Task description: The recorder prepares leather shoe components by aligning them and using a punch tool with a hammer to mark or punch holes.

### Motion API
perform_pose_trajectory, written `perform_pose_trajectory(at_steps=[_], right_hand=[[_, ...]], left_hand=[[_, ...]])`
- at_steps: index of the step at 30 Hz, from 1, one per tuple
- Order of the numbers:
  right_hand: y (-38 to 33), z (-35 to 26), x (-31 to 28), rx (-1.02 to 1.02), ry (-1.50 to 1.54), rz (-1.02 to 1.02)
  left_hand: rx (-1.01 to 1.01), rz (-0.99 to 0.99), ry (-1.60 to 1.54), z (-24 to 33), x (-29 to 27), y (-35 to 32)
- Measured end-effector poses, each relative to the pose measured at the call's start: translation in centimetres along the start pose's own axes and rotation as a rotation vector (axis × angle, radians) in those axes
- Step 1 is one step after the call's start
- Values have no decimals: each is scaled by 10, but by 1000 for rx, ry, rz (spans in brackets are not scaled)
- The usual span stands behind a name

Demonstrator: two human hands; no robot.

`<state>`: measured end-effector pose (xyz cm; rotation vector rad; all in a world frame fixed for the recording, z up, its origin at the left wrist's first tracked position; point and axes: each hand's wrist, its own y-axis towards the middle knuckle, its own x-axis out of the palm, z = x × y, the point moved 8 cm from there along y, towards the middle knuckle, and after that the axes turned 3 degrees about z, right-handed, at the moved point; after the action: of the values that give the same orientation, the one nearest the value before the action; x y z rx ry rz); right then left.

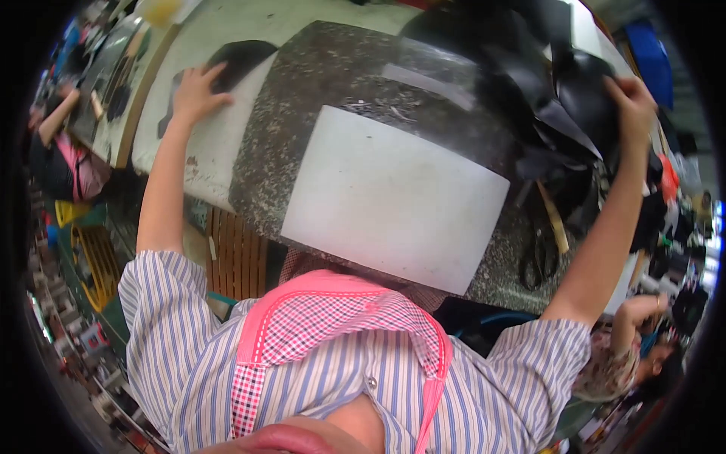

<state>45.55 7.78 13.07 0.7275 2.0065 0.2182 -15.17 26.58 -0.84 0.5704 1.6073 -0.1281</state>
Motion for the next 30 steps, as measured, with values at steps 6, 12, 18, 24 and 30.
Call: perform_pose_trajectory(at_steps=[6, 12, 18, 24, 30], right_hand=[[-17, -54, 33, -328, -881, 201], [-134, -171, 192, -302, -57, -542], [-131, -150, 236, -302, -40, -285], [-130, -139, 238, -310, 23, -298], [-125, -151, 235, -302, 66, -342]], left_hand=[[42, 263, -142, -24, -32, -11], [541, 417, -500, 193, -152, -95], [571, -103, -597, 278, -91, -143], [511, -274, -916, 267, -118, -123], [391, -125, -978, 242, -146, -74]])
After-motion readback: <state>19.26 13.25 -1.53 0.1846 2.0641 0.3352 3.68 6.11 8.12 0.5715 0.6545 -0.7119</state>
